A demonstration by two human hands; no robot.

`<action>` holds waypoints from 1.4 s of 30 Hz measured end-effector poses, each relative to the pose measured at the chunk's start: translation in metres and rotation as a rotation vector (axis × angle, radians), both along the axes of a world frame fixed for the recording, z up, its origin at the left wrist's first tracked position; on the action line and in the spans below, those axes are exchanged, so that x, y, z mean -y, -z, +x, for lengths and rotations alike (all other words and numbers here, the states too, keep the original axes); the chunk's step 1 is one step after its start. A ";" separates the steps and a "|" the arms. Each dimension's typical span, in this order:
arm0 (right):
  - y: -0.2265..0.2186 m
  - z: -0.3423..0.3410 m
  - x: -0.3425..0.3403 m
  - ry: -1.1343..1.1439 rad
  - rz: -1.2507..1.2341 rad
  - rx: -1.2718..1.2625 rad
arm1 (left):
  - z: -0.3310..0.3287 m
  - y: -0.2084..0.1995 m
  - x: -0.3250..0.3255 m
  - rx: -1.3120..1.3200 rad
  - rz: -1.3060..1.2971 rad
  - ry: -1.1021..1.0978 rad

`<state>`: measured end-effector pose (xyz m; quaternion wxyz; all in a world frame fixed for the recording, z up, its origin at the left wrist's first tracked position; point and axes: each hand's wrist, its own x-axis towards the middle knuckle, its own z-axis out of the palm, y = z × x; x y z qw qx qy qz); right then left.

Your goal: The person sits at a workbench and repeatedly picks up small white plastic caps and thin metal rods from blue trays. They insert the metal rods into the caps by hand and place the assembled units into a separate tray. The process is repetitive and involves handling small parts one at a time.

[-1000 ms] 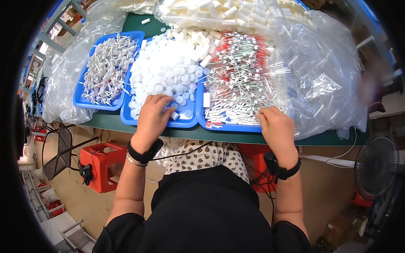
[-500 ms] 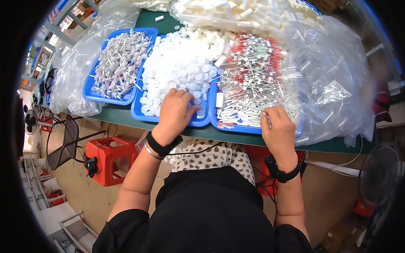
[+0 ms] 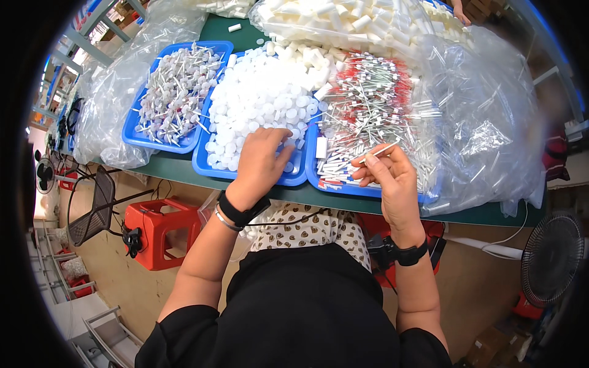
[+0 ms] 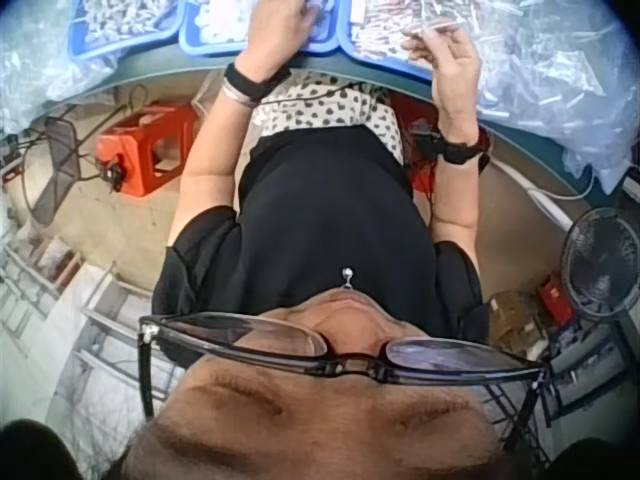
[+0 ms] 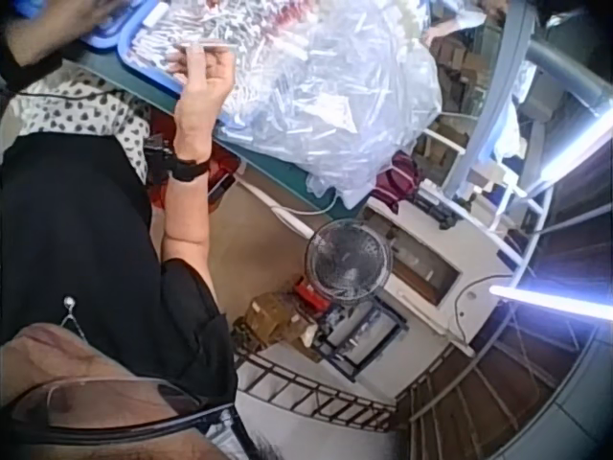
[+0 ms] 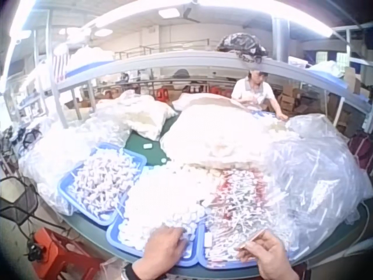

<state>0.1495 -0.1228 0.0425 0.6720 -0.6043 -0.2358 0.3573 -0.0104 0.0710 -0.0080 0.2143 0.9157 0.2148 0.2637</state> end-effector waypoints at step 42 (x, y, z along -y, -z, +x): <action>0.014 -0.029 0.000 -0.033 0.138 0.335 | -0.005 -0.011 0.067 0.490 -2.110 0.172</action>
